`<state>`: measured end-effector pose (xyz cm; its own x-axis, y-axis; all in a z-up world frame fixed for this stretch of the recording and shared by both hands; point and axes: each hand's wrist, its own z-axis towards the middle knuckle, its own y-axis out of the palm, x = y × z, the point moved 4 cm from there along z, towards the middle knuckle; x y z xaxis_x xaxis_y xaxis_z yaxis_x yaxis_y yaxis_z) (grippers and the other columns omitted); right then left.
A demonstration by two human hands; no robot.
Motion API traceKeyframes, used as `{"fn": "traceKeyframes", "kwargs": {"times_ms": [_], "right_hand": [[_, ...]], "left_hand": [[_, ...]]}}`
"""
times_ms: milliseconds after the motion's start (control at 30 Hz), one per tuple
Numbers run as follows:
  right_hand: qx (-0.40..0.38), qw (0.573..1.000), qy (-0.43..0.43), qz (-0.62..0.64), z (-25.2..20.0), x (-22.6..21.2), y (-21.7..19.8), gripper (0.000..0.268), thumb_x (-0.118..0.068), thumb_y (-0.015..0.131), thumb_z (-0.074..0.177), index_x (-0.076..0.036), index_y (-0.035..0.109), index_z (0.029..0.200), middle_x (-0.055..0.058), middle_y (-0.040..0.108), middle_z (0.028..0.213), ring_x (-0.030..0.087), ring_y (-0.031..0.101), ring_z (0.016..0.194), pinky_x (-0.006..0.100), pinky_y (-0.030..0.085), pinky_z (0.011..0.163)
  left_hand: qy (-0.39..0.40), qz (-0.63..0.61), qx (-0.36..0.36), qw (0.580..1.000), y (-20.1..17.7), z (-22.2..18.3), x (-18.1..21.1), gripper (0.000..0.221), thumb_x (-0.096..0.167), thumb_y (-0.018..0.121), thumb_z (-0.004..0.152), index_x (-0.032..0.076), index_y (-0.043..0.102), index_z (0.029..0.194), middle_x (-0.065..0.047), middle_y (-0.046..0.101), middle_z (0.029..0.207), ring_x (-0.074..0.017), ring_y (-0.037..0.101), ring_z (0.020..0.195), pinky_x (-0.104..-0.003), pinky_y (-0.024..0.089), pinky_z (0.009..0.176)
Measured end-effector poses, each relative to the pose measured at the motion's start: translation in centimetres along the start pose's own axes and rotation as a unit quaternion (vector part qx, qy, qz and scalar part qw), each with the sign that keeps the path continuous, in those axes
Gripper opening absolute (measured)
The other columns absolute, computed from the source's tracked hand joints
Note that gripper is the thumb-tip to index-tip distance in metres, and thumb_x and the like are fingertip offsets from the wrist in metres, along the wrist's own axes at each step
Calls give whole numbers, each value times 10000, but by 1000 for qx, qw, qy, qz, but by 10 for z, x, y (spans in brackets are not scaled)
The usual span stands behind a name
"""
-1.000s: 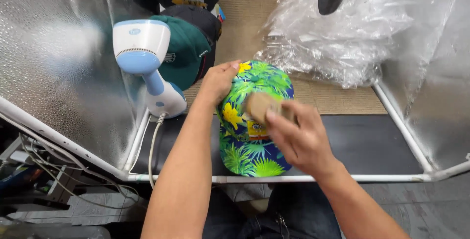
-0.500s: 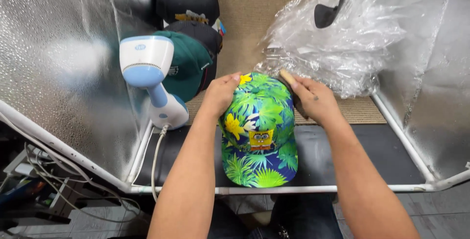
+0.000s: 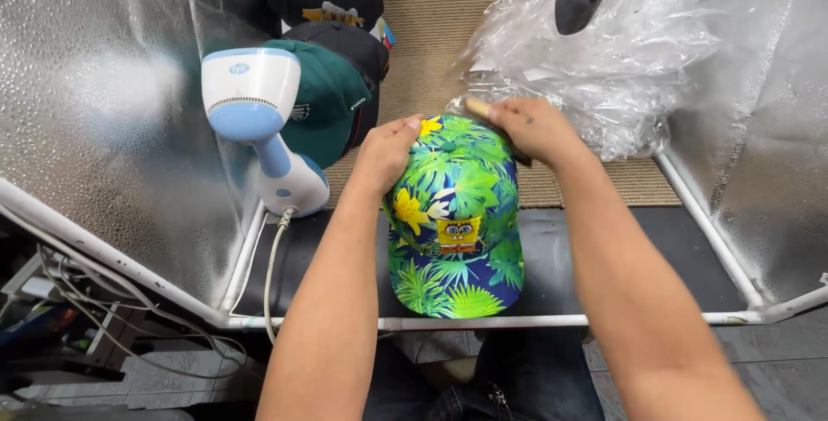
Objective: Brushing a colorful baseball cap with a wooden brush to clean it
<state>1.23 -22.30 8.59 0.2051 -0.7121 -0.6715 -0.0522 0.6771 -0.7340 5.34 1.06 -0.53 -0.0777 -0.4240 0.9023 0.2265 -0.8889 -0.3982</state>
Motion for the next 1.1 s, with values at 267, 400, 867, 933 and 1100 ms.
{"fn": "traceKeyframes", "kwargs": {"times_ms": [267, 400, 867, 933, 1100], "right_hand": [[120, 981, 32, 148, 23, 86, 30, 367, -446, 590, 977, -246, 727, 1253, 127, 724, 1190, 358, 631, 1205, 497, 480, 1024], [248, 959, -54, 126, -71, 34, 24, 404, -466, 540, 1049, -241, 669, 1359, 112, 665, 1255, 334, 604, 1233, 460, 474, 1029], [149, 977, 16, 154, 32, 89, 32, 338, -539, 638, 980, -270, 720, 1168, 28, 719, 1116, 285, 665, 1098, 457, 511, 949], [127, 977, 44, 166, 75, 118, 42, 338, -508, 648, 983, -199, 741, 1083, 68, 730, 1011, 319, 676, 1021, 490, 514, 898], [163, 985, 4, 58, 80, 91, 12, 370, -569, 761, 877, -233, 762, 1030, -15, 742, 921, 220, 710, 951, 385, 538, 808]], "left_hand": [[-19, -7, 5, 1000, -3, -1, -2, 338, 469, 597, 948, 325, 776, 1195, -25, 765, 1177, -250, 665, 1208, -385, 510, 1033], [-20, -10, 9, 1000, 0, -8, 6, 358, 456, 591, 947, 286, 780, 1199, -66, 772, 1150, -283, 679, 1188, -419, 512, 1025], [-48, -83, -1, 995, -6, -44, 38, 391, 425, 598, 940, 215, 770, 1221, -92, 746, 1249, -278, 626, 1284, -431, 463, 1108], [-57, -109, 8, 992, -9, -43, 38, 399, 409, 603, 931, 195, 764, 1227, -97, 740, 1270, -275, 614, 1304, -435, 448, 1132], [-39, 15, -19, 999, -2, 8, -18, 615, 649, 460, 974, 191, 729, 1284, -107, 699, 1317, -274, 565, 1344, -433, 390, 1182]]}}
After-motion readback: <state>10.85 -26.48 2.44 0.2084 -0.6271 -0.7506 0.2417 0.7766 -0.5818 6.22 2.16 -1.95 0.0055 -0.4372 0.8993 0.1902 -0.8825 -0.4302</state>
